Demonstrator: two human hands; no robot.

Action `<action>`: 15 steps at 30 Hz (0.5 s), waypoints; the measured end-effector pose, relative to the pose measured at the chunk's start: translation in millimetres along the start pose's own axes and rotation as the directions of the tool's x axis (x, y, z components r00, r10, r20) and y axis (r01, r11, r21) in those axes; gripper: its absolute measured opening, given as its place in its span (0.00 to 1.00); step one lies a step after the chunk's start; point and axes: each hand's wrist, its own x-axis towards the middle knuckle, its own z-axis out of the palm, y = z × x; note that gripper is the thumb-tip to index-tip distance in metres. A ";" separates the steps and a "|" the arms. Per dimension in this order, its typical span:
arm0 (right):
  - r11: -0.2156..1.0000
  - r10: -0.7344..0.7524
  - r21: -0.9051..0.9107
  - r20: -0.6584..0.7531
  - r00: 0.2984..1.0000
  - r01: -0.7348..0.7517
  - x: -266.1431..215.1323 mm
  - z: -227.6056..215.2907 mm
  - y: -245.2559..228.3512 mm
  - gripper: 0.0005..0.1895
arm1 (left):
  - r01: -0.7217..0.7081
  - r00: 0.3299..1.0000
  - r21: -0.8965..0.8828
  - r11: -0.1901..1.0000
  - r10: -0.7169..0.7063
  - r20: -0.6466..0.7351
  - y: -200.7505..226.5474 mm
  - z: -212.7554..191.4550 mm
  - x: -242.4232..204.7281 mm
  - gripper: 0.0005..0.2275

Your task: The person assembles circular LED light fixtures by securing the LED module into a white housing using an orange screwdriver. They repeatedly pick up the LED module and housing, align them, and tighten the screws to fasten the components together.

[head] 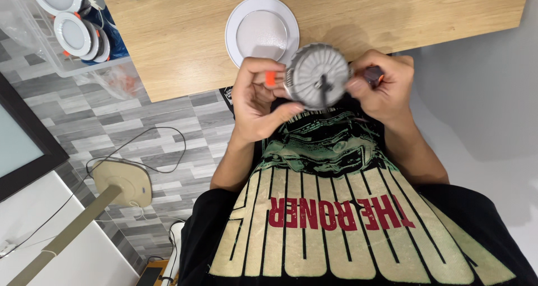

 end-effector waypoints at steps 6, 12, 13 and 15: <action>0.997 0.053 0.051 0.006 0.999 -0.053 12.9 0.4 -19.3 0.27 | -0.111 0.992 0.288 0.951 0.089 0.090 14.8 4.1 9.6 0.23; 0.983 0.075 0.161 0.055 0.996 -0.083 12.4 3.0 -20.6 0.27 | -0.226 0.974 0.638 0.736 0.154 0.168 26.9 9.0 15.5 0.18; 0.983 0.067 0.168 0.059 0.996 -0.076 13.4 4.0 -24.7 0.27 | -0.231 0.973 0.645 0.729 0.160 0.167 26.5 9.6 16.7 0.18; 0.971 0.097 0.210 0.095 0.991 -0.115 18.4 9.7 -33.9 0.25 | -0.233 0.972 0.727 0.645 0.161 0.169 30.6 8.6 19.4 0.17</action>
